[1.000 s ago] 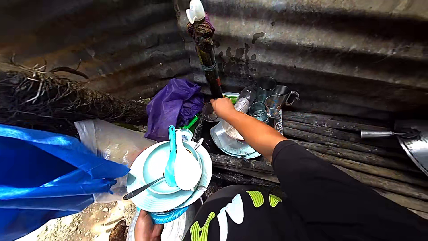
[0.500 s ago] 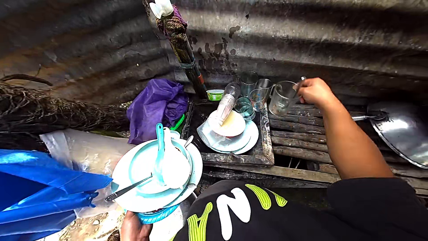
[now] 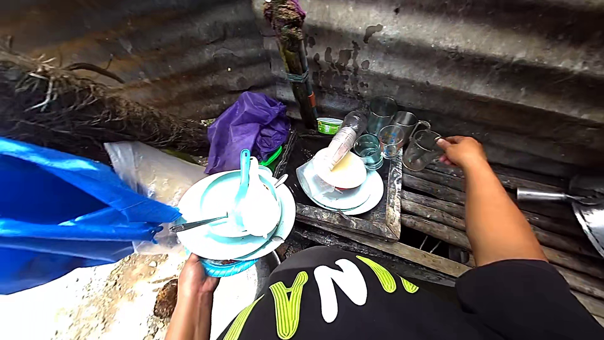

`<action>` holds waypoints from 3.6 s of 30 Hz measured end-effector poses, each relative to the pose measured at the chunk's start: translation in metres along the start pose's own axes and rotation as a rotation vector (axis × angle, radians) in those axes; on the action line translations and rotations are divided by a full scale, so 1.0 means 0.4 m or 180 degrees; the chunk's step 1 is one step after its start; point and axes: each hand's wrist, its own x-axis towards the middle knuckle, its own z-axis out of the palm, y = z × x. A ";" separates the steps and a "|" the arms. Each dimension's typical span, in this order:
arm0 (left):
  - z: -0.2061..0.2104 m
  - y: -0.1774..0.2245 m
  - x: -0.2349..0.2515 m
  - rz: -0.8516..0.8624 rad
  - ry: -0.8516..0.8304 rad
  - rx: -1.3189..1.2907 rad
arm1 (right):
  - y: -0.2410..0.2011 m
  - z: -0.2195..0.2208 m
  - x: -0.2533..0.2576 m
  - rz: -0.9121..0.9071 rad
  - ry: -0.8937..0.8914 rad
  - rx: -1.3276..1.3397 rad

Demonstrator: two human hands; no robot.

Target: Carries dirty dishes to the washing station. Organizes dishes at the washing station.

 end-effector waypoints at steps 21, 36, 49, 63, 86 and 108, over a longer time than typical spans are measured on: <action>-0.034 0.013 0.013 -0.0086 0.0269 -0.0085 | -0.473 0.569 -0.554 -0.4559 -0.1923 -0.4653; 0.045 0.066 0.101 -0.0159 -0.0127 0.0544 | -0.467 0.564 -0.528 -0.4272 -0.2023 -0.4403; 0.036 0.083 0.121 -0.0249 -0.0120 0.0652 | -0.495 0.532 -0.500 -0.4429 -0.2213 -0.4939; 0.289 0.174 0.165 -0.0250 -0.0714 0.2143 | -0.474 0.435 -0.444 -0.5032 -0.2050 -0.3897; 0.590 0.078 0.163 0.3648 -0.1526 0.4519 | -0.393 0.413 -0.457 -0.5101 -0.2164 -0.3247; 0.802 0.100 0.143 0.2056 -0.1726 0.5302 | -0.283 0.391 -0.471 -0.5241 -0.0747 -0.1004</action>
